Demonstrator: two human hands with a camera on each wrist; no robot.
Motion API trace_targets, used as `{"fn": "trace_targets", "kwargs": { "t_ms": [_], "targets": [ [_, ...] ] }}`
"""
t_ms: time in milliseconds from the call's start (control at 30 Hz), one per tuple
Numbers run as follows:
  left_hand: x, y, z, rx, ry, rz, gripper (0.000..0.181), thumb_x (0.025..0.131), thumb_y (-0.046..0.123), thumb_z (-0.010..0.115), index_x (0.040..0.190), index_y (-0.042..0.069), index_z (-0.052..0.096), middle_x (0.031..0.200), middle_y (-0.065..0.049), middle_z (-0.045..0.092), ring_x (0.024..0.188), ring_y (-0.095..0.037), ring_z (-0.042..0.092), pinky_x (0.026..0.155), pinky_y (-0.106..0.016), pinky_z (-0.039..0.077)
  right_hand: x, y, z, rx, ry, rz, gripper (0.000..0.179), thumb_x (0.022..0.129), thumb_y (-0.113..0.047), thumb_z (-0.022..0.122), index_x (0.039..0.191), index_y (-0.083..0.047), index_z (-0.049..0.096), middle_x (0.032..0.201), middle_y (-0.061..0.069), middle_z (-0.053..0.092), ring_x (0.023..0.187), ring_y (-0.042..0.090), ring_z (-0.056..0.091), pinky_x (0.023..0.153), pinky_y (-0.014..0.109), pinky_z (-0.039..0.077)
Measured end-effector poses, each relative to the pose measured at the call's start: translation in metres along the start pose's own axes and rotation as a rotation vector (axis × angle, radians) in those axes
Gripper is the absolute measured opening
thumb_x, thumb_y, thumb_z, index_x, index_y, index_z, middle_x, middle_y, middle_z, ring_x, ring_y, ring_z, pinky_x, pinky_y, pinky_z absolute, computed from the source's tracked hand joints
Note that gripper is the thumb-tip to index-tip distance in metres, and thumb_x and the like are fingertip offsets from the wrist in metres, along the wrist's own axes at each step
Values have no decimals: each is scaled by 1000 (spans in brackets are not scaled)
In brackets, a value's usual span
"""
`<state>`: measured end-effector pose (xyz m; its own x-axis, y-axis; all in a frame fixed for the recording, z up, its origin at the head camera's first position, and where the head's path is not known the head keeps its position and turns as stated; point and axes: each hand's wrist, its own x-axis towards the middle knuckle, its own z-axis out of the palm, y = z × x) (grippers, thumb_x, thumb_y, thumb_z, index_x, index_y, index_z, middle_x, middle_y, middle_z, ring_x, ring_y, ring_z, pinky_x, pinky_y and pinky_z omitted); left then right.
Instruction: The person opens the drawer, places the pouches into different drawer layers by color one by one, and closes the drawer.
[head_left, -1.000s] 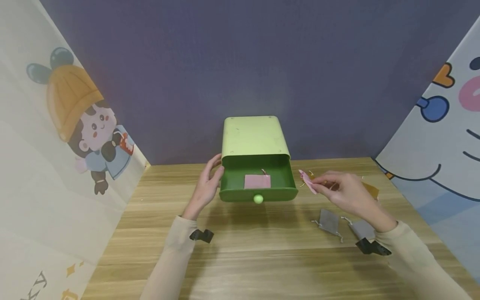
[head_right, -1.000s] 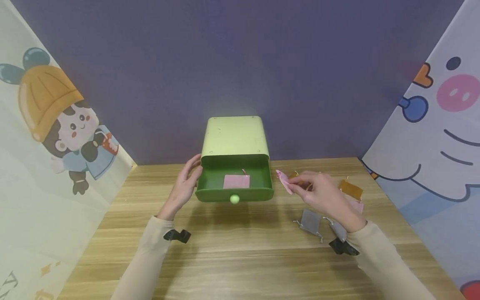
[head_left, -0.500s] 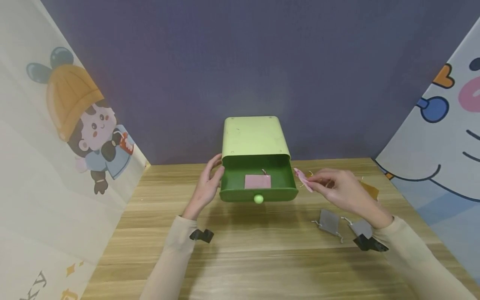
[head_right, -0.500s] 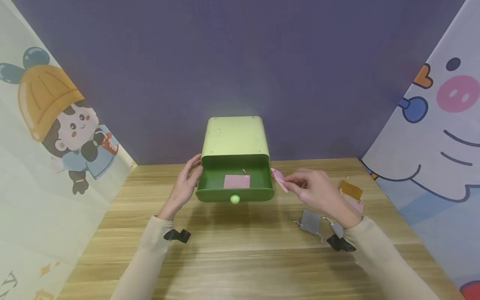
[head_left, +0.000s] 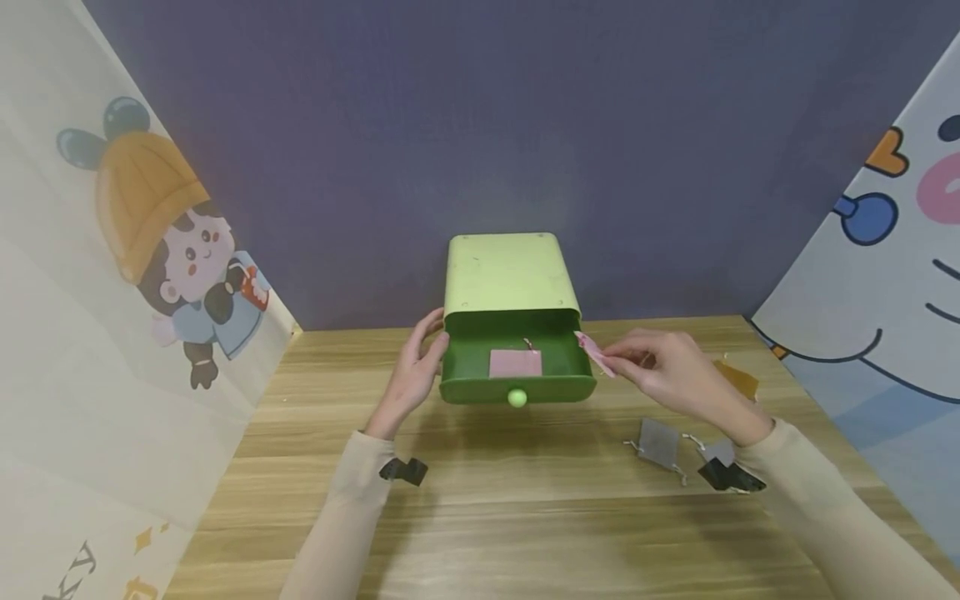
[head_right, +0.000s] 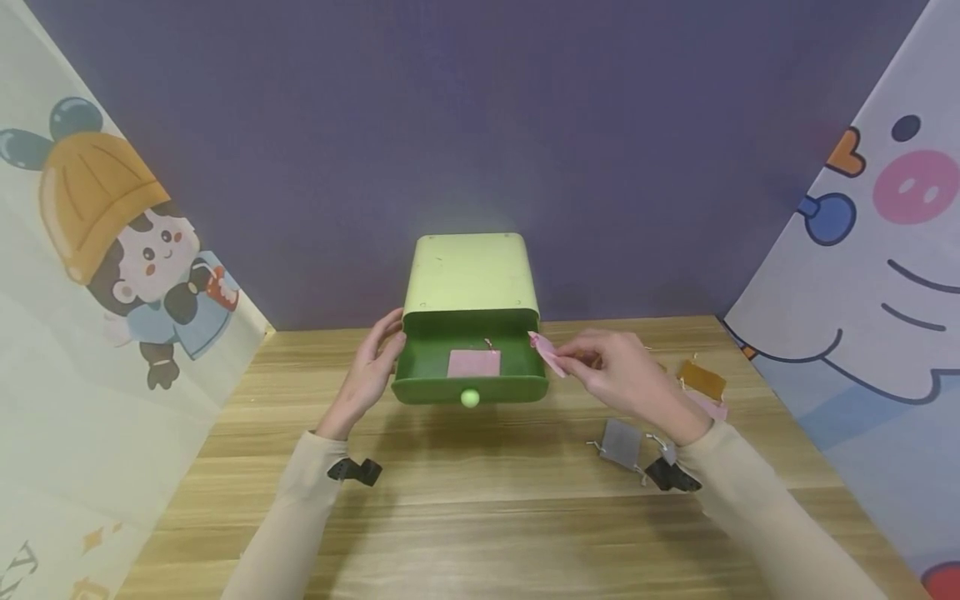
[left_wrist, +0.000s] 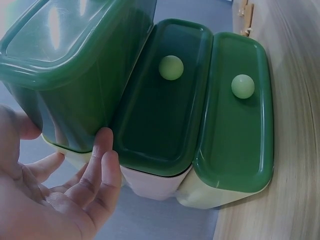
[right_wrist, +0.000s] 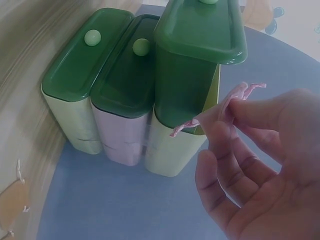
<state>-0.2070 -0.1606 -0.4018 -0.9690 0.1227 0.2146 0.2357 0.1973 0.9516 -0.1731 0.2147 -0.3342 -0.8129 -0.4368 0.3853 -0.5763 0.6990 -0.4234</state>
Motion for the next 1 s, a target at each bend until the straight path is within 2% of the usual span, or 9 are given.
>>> {"fn": "trace_targets", "kwargs": {
  "t_ms": [200,467,1000],
  "targets": [
    [0,1,0,5,-4,-1,59,115,31,46,169,15,29,168,-19,38,128,-43,64,93,-44,61,6,-4,2,3,-9,-4,14,97,-7,78,107,-12,85,96,-2,80,74,5,67,68,24,59],
    [-1,2,0,2,-11,-4,59,115,32,45,169,14,29,168,-19,36,131,-44,63,94,-46,61,12,-8,3,19,-17,-12,17,96,-2,76,109,-9,84,104,4,82,79,9,69,69,24,59],
    [-1,1,-1,-5,-7,-5,58,115,31,46,169,15,30,168,-19,37,128,-43,64,91,-40,61,28,-17,7,40,-37,-34,16,95,-3,77,107,-10,85,99,2,81,73,9,63,67,24,56]
  ]
}}
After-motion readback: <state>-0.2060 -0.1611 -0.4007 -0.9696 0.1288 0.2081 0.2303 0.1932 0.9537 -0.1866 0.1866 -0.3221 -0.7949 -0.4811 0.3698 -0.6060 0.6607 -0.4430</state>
